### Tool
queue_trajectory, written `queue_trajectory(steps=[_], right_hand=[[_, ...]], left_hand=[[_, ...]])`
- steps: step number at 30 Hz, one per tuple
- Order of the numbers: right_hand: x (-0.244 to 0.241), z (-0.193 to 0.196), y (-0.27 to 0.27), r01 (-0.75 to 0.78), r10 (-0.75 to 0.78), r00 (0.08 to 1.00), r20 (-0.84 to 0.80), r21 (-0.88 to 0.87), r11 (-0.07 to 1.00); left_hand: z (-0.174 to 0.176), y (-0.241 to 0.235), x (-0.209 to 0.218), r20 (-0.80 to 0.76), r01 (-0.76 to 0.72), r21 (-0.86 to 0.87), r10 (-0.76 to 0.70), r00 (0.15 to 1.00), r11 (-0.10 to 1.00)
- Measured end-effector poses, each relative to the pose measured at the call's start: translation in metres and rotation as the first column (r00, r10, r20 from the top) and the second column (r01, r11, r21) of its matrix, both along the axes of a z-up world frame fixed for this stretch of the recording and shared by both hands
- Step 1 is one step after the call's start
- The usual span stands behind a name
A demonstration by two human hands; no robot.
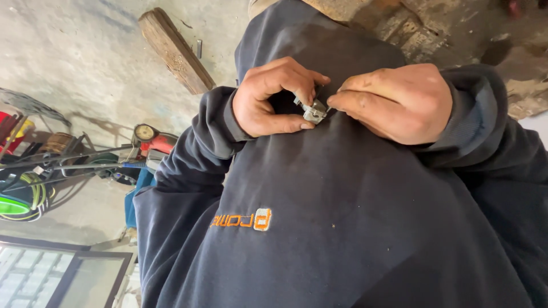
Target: Repairing or assembling the internal components of an electrical plug using a screwdriver.
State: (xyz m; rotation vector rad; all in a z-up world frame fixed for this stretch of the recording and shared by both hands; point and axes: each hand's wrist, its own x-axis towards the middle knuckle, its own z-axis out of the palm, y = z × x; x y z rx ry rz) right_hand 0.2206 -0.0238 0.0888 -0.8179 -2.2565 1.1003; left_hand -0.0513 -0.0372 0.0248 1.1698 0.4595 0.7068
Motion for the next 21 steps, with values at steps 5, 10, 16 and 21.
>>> queue_trajectory(steps=[5,10,16,21], right_hand=[[-0.004,-0.001,-0.002,0.008,-0.008,1.0,-0.018,-0.001,1.0],[0.0,-0.007,-0.008,0.005,-0.005,0.999,-0.043,-0.002,1.0],[-0.002,-0.01,-0.009,-0.029,-0.002,0.995,-0.099,-0.306,0.951],[-0.001,-0.015,-0.014,0.013,-0.078,0.992,-0.095,-0.548,0.836]], left_hand=[[-0.004,-0.001,0.001,0.012,-0.004,0.011,0.004,1.0,1.0],[-0.005,-0.003,0.001,0.026,0.005,0.0,-0.004,1.0,1.0],[-0.005,-0.002,0.002,0.064,0.042,-0.001,-0.042,0.997,0.999],[-0.008,-0.003,0.001,0.094,0.05,0.031,-0.053,0.994,0.998]])
